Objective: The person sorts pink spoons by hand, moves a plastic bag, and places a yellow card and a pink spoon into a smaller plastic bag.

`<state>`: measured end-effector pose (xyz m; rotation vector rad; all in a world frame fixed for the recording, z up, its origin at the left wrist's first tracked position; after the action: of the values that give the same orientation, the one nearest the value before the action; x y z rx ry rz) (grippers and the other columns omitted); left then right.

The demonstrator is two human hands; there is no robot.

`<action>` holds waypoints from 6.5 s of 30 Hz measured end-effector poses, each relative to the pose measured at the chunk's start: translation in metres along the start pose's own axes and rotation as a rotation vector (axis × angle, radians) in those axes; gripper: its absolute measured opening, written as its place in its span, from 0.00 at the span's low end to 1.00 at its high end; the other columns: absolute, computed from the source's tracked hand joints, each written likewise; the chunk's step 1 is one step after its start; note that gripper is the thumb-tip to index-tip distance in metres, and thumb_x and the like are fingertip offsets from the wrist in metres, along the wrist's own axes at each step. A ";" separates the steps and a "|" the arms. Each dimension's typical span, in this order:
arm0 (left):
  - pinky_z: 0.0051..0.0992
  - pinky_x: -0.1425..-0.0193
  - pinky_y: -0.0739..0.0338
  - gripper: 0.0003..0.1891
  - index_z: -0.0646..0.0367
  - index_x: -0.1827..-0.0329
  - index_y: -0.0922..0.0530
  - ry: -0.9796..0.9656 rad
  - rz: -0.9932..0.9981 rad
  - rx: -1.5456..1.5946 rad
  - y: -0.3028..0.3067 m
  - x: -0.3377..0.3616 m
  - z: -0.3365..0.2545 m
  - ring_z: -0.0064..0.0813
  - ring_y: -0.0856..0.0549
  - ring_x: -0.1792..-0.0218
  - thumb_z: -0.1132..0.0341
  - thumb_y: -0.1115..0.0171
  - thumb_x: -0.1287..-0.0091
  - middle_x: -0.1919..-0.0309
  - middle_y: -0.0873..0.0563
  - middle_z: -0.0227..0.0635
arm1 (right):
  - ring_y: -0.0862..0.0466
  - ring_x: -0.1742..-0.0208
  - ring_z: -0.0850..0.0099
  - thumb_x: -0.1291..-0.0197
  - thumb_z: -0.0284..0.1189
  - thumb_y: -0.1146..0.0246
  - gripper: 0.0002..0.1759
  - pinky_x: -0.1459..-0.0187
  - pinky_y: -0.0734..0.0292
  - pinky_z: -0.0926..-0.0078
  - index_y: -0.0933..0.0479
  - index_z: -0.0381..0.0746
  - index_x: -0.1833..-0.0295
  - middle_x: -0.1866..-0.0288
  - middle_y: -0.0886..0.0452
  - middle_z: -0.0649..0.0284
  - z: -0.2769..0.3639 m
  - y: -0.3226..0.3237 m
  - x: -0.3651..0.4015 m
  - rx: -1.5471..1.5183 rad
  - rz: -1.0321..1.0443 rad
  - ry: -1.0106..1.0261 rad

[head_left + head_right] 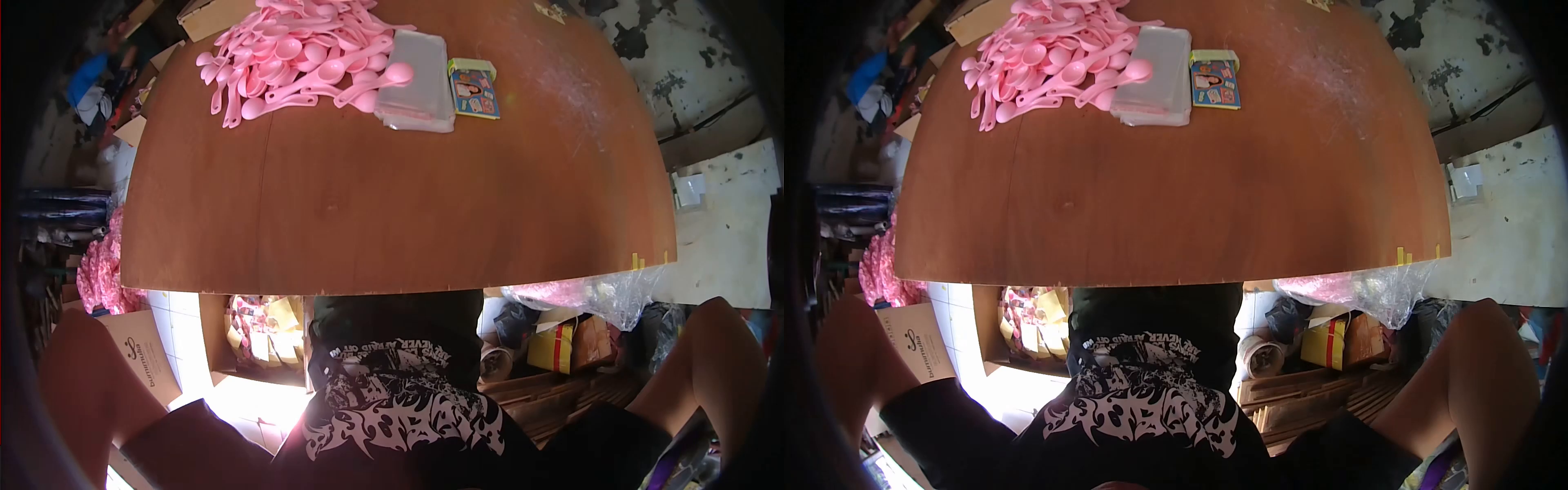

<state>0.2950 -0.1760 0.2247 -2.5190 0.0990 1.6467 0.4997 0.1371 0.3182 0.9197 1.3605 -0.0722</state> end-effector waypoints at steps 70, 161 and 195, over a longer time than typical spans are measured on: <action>0.22 0.57 0.20 0.04 0.65 0.59 0.19 0.721 0.613 0.511 -0.187 0.151 0.153 0.18 0.16 0.63 0.77 0.36 0.36 0.60 0.14 0.35 | 0.19 0.64 0.59 0.49 0.28 0.30 0.08 0.62 0.24 0.63 0.18 0.38 0.62 0.65 0.20 0.60 -0.153 -0.121 0.214 0.196 0.507 -0.819; 0.20 0.61 0.21 0.14 0.68 0.49 0.18 0.699 0.793 0.340 -0.258 0.134 0.114 0.16 0.17 0.63 0.66 0.41 0.29 0.62 0.13 0.36 | 0.21 0.66 0.85 0.40 0.22 0.34 0.11 0.70 0.26 0.86 0.20 0.32 0.52 0.61 0.17 0.67 -0.135 -0.136 0.232 -0.417 -0.138 -1.131; 0.22 0.57 0.24 0.21 0.62 0.44 0.23 0.972 1.481 0.662 -0.192 0.171 0.124 0.15 0.21 0.62 0.66 0.30 0.40 0.62 0.16 0.27 | 0.16 0.70 0.69 0.43 0.26 0.34 0.07 0.64 0.21 0.73 0.18 0.36 0.59 0.66 0.16 0.60 -0.190 -0.170 0.216 -0.013 0.240 -0.990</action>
<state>0.2758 0.0347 0.0337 -2.2491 2.4316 0.0122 0.3128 0.2365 0.0592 0.8477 0.3324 -0.2912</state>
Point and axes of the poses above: each hand's wrist, its own x-axis away from the middle knuckle, its own y-axis out of the back of the hand, z = x × y, the point moved 3 cm from there along -x, towards the middle knuckle
